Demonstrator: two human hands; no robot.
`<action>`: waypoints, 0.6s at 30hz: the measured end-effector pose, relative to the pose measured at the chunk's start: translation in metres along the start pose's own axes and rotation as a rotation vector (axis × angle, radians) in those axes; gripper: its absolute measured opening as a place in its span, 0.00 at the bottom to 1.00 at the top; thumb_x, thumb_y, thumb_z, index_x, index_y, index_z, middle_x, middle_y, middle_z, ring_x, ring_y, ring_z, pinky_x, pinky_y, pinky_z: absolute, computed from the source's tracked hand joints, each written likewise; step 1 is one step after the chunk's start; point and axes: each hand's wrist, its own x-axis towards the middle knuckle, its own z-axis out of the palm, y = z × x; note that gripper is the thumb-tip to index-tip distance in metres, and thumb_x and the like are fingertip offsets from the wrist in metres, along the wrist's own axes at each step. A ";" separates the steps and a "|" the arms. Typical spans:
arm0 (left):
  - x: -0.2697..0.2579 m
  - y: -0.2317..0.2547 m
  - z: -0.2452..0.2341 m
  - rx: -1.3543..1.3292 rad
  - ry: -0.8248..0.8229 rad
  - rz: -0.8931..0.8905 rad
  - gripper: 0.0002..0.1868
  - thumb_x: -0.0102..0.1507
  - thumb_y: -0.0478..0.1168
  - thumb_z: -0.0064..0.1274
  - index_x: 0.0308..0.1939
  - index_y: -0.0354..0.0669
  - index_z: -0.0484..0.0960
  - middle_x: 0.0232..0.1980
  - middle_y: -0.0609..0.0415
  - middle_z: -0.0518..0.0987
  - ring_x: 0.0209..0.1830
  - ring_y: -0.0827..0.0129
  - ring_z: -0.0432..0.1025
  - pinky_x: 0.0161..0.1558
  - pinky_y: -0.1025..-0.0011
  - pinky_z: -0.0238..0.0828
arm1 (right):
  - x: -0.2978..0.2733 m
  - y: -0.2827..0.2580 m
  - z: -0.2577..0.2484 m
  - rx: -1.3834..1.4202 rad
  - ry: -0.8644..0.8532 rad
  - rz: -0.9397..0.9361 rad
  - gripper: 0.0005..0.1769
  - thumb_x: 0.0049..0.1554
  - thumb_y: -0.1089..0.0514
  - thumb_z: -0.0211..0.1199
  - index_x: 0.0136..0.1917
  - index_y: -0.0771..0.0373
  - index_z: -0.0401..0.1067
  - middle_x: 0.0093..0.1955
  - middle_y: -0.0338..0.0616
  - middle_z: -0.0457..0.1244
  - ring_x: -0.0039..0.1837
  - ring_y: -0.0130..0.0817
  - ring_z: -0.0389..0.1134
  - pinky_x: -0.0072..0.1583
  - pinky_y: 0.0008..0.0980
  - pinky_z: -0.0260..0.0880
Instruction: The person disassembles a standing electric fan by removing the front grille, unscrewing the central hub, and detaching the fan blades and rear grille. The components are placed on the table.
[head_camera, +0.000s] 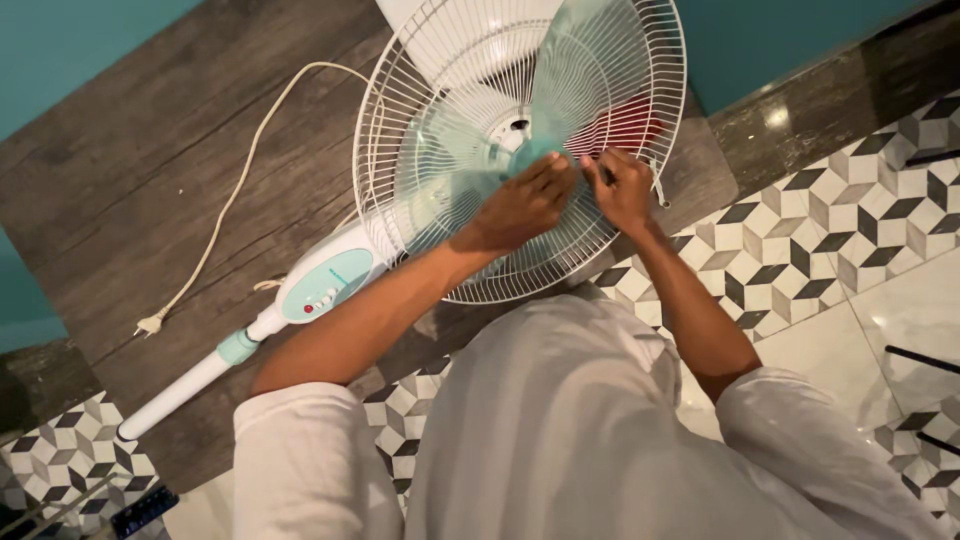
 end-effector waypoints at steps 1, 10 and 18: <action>0.001 0.002 -0.001 0.018 0.004 -0.016 0.22 0.60 0.36 0.54 0.56 0.26 0.80 0.60 0.45 0.77 0.66 0.57 0.68 0.75 0.62 0.57 | -0.007 -0.001 0.001 0.004 -0.012 0.046 0.20 0.64 0.61 0.70 0.36 0.71 0.65 0.33 0.50 0.57 0.34 0.42 0.58 0.39 0.40 0.56; -0.022 -0.028 -0.032 -0.471 0.226 -0.172 0.11 0.72 0.39 0.58 0.51 0.33 0.83 0.57 0.49 0.79 0.64 0.58 0.70 0.71 0.62 0.62 | -0.013 -0.090 -0.011 -0.195 0.198 -0.164 0.21 0.63 0.58 0.62 0.65 0.70 0.63 0.56 0.62 0.60 0.57 0.58 0.62 0.60 0.53 0.61; -0.017 -0.074 -0.036 0.011 0.049 -0.244 0.09 0.61 0.35 0.53 0.42 0.32 0.84 0.52 0.43 0.80 0.64 0.54 0.71 0.75 0.59 0.59 | 0.008 -0.143 0.001 -0.333 0.045 0.078 0.18 0.65 0.52 0.62 0.58 0.69 0.64 0.48 0.60 0.63 0.48 0.58 0.64 0.52 0.53 0.63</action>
